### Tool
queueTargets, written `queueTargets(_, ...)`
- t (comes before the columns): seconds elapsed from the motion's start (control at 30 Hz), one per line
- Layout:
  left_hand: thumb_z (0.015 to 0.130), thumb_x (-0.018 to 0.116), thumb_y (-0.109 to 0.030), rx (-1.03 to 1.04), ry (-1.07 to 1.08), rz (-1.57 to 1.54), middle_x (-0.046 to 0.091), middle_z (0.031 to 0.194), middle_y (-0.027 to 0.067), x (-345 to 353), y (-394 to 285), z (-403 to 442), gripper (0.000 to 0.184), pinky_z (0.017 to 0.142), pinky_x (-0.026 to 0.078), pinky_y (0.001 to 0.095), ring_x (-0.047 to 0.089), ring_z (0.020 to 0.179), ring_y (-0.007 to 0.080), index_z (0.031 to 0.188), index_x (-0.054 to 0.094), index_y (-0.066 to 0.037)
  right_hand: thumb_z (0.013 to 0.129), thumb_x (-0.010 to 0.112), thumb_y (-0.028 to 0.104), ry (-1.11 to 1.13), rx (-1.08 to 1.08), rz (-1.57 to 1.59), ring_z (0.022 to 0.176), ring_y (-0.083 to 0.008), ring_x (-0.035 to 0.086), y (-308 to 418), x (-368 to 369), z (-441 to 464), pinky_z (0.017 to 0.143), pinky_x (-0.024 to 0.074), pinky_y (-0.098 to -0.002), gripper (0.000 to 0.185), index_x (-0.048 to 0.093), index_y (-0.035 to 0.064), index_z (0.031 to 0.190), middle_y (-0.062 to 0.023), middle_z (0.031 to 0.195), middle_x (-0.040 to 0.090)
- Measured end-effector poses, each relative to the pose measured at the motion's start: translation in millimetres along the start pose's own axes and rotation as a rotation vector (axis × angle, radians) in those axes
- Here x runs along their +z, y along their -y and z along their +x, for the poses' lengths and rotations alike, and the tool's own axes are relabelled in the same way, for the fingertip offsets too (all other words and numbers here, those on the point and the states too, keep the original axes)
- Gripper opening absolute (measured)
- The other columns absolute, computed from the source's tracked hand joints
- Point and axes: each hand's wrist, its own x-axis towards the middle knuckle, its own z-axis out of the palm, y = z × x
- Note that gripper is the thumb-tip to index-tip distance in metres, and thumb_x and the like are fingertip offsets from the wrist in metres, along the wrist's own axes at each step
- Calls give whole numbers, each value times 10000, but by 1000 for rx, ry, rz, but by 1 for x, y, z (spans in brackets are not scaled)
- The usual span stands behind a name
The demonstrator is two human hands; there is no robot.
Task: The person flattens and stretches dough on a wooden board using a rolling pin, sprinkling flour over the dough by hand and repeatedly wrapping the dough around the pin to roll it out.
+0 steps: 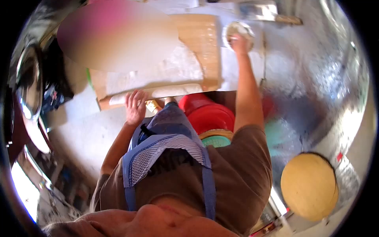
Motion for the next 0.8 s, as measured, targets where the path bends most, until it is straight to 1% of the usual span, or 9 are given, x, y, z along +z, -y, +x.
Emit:
queueTargets(0.07,823,575,-176,-1,3,5,523,1379,63,-2,0,-2,524,1157,267,531,442,1343,273,1346,590,-149,849,631,-8,19,280,603,823,-172,695,-2,-11,9,685,552,-291,241,747,22,1057,-103,947,744)
queueTargets(0.13,836,571,-221,8,-2,23,512,1396,59,3,1,-4,541,1165,254,537,435,1351,272,1373,566,-162,873,657,-4,-62,387,821,786,-125,681,77,-48,-9,633,543,-246,208,739,7,1065,-81,952,735)
queueTargets(0.27,851,564,-248,-1,16,13,491,1422,67,3,-2,-8,538,1177,232,540,416,1372,272,1382,562,-162,901,665,26,163,126,1106,765,-130,688,212,-66,-47,632,574,-263,207,719,-1,1099,-88,959,732)
queueTargets(0.5,805,616,-223,4,11,-2,456,1499,71,2,0,-16,578,1171,249,530,416,1383,259,1378,557,-174,918,511,-91,212,102,983,801,-200,714,234,-24,-93,694,604,-330,278,711,-16,1096,-130,993,735)
queueTargets(0.57,792,619,-182,-9,-22,-27,453,1514,66,7,0,-13,591,1168,256,527,421,1386,253,1378,549,-177,902,595,-8,201,-353,521,1130,-299,651,204,-4,-120,963,530,-438,358,634,11,1258,-207,1227,654)
queueTargets(0.6,802,609,-174,5,-21,-28,455,1514,65,8,0,-14,584,1170,256,521,415,1396,250,1382,545,-178,902,595,-8,216,-365,513,1130,-299,651,200,5,-129,963,530,-438,358,634,11,1258,-207,1227,654)
queueTargets(0.67,841,567,-153,4,13,-54,444,1525,60,6,1,-22,578,1176,254,500,384,1430,241,1416,516,-180,869,687,171,225,-614,-65,1430,-364,362,202,26,-141,1175,279,-513,635,451,24,1440,-240,1490,424)
queueTargets(0.77,870,539,-164,11,1,-107,427,1540,52,8,-1,-26,578,1181,245,491,366,1444,234,1446,489,-182,844,706,349,170,-646,-168,1501,-374,179,213,61,-118,1211,143,-529,874,274,19,1528,-203,1610,220)
queueTargets(0.8,885,523,-168,25,17,-55,409,1554,44,9,0,-28,589,1181,241,490,349,1455,232,1471,462,-184,871,677,379,121,-675,-123,1486,-401,215,238,66,-105,1200,180,-541,818,324,-8,1500,-205,1596,264)
